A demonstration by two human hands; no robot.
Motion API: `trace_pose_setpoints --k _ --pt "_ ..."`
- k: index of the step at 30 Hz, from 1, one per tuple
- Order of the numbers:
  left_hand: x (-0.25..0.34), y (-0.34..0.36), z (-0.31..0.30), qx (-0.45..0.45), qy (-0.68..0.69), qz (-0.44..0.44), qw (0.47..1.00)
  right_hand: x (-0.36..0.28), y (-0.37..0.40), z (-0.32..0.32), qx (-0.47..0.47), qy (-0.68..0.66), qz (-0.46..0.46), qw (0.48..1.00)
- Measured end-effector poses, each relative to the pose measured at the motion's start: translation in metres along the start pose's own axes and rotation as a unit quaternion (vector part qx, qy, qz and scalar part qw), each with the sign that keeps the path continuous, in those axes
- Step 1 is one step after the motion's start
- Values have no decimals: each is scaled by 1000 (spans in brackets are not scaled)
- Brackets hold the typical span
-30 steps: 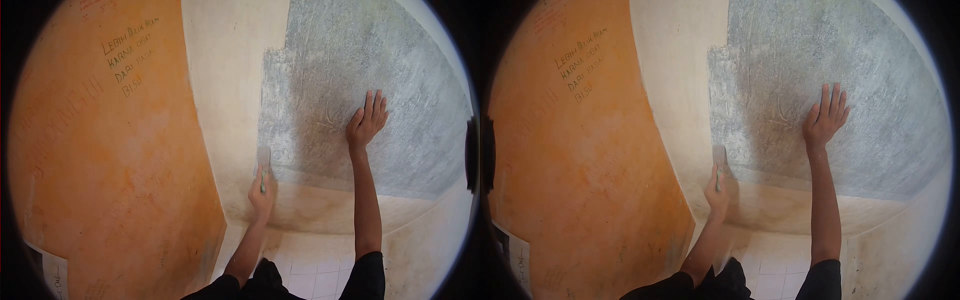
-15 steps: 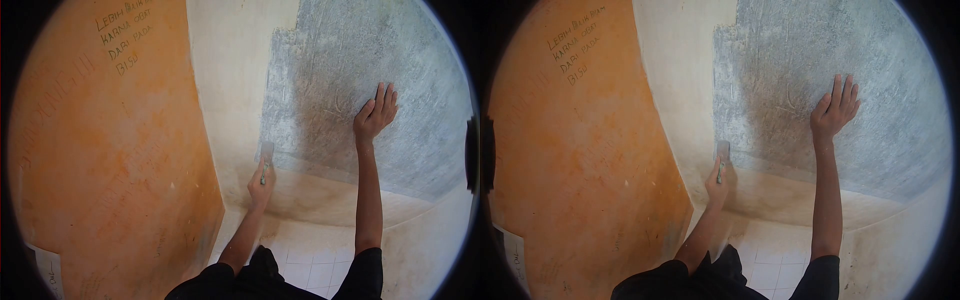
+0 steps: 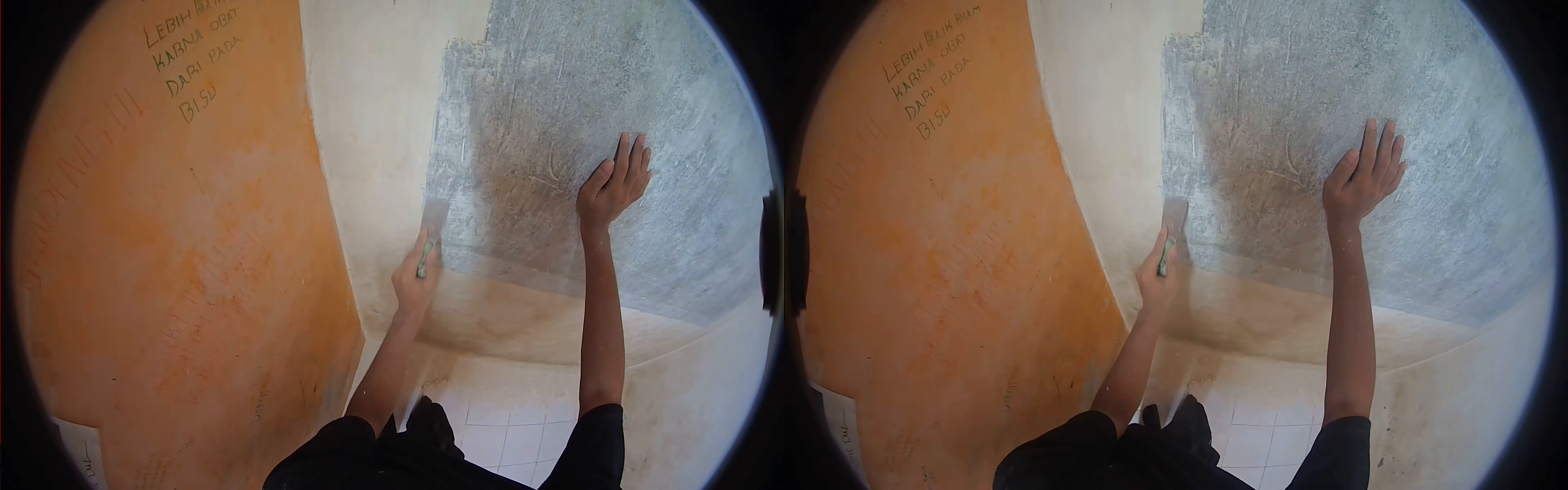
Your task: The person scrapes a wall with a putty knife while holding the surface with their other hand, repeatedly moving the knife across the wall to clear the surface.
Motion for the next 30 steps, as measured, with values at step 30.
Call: trace_pose_setpoints --k 30 --pt "-1 -3 -10 -15 -9 -8 1000 0 1 -1 4 -7 -2 1000"
Point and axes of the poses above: each hand's wrist, its own y-axis away from the middle knuckle, its own z-axis out of the palm, x = y × z, the point moved 10 cm from there along -y, towards the middle knuckle, and after that the axes turned 12 degrees about -x, right-handed, at the moved point
